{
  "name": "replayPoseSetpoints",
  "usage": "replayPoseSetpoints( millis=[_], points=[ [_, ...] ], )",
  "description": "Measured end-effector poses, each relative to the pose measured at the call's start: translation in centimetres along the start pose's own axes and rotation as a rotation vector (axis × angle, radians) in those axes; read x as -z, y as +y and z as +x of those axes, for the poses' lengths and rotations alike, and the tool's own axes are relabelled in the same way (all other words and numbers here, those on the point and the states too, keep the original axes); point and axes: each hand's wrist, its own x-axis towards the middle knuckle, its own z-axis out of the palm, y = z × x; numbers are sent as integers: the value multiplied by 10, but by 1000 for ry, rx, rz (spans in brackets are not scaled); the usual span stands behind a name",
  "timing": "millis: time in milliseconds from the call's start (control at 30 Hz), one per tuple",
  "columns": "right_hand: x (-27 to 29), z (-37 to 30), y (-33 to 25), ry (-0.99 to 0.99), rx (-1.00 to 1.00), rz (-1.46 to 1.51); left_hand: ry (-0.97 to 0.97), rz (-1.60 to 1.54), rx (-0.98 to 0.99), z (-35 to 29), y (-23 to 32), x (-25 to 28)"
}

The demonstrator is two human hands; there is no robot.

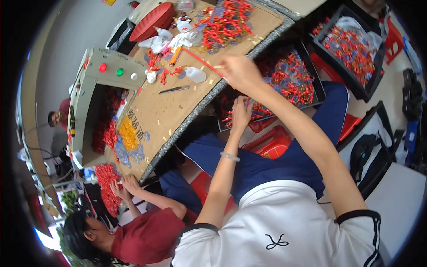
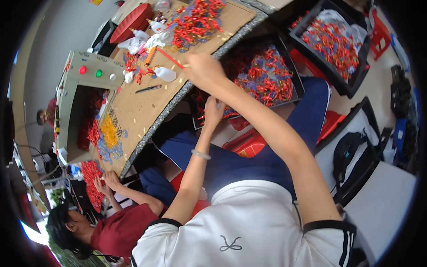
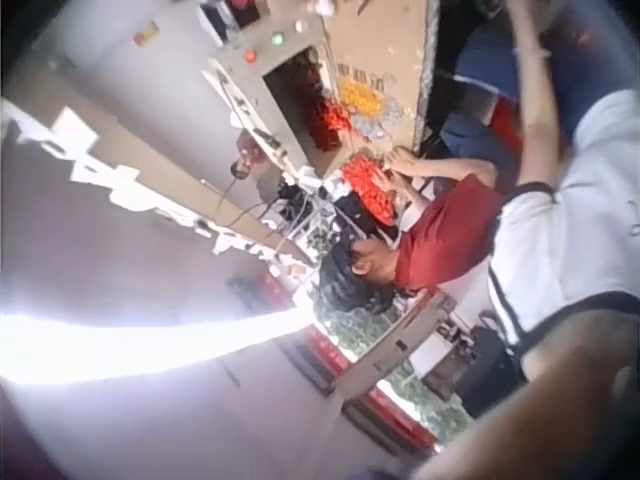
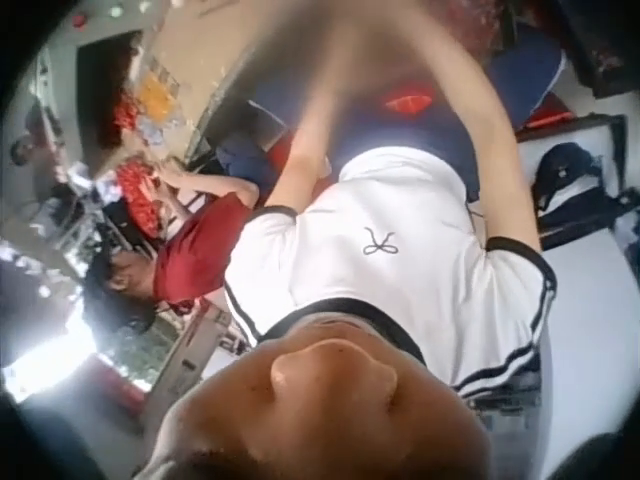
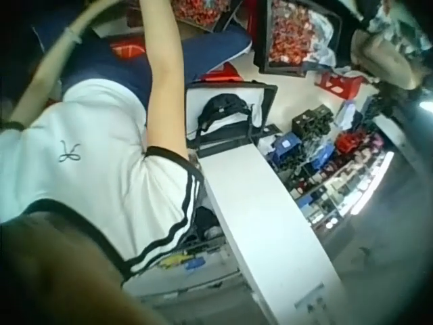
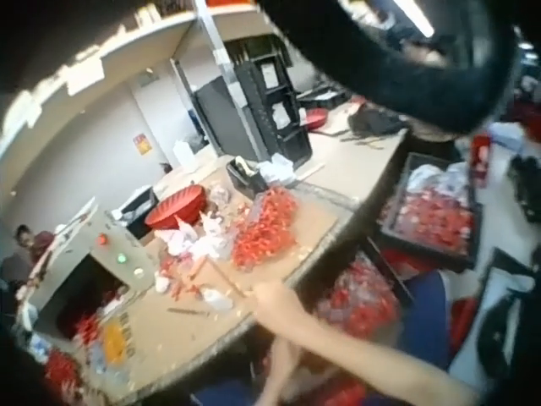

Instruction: Assemble red plastic toy parts using glue and a brush.

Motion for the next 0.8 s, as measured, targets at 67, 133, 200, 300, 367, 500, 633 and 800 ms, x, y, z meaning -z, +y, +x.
replayPoseSetpoints(
  millis=[67,133,200,300,367,500,633,800],
  points=[
    [-27,28,-5,-160,-23,-256,-24,112,64,11,-18,-5],
    [-33,41,-3,-220,-14,-346,-7,103,142,16,-38,-2],
    [-33,48,10,-174,-13,-272,-16,91,190,16,-39,9],
    [-16,51,27,-218,18,-216,-29,148,184,12,-33,23],
    [20,43,4,-302,60,-191,-70,123,158,9,-45,29],
    [104,4,-6,-370,3,-86,-175,52,139,19,-44,7],
    [161,-60,5,-206,-203,237,-134,258,-100,39,-23,-27],
    [182,-130,49,223,-466,407,-272,453,-150,47,-36,-51]
  ],
)
